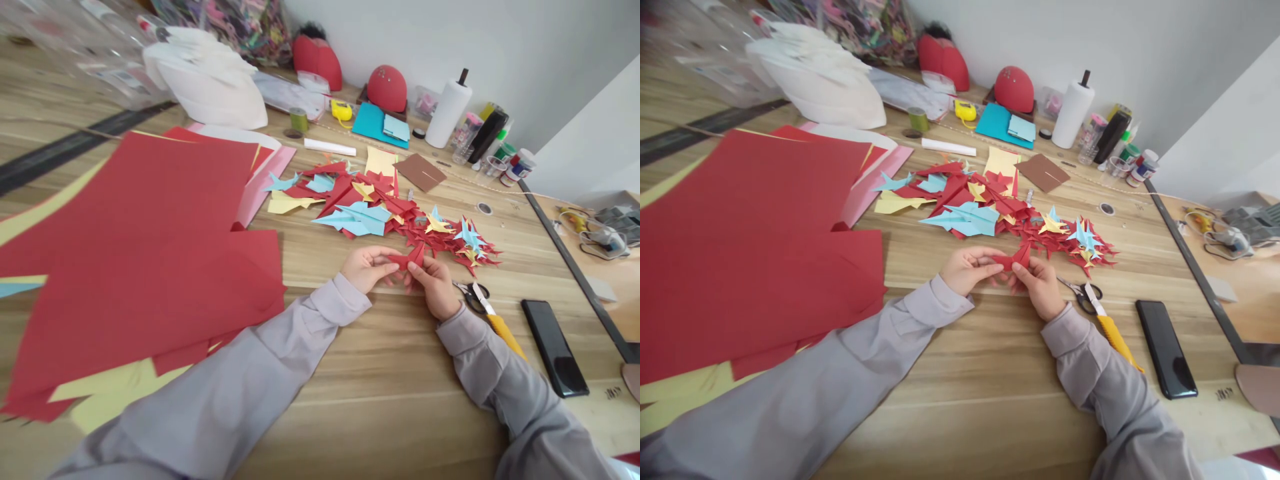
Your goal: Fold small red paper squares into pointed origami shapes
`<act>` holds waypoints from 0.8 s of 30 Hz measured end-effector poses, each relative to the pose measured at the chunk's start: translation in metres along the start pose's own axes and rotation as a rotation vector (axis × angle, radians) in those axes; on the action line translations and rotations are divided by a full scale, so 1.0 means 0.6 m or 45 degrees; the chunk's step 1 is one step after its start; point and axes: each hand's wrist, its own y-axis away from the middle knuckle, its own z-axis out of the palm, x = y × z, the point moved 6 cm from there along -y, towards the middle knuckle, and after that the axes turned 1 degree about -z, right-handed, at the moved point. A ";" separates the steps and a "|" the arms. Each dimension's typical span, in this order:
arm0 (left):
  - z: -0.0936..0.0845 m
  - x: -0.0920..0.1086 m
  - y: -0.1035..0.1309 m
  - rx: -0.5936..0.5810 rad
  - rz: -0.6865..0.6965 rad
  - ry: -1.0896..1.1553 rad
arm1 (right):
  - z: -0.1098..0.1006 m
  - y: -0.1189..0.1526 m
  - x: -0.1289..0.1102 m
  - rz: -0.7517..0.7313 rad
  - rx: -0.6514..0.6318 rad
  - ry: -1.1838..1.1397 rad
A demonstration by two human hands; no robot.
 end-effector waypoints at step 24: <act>-0.003 0.011 0.006 0.121 0.123 -0.134 | 0.009 0.004 -0.005 -0.023 -0.034 0.137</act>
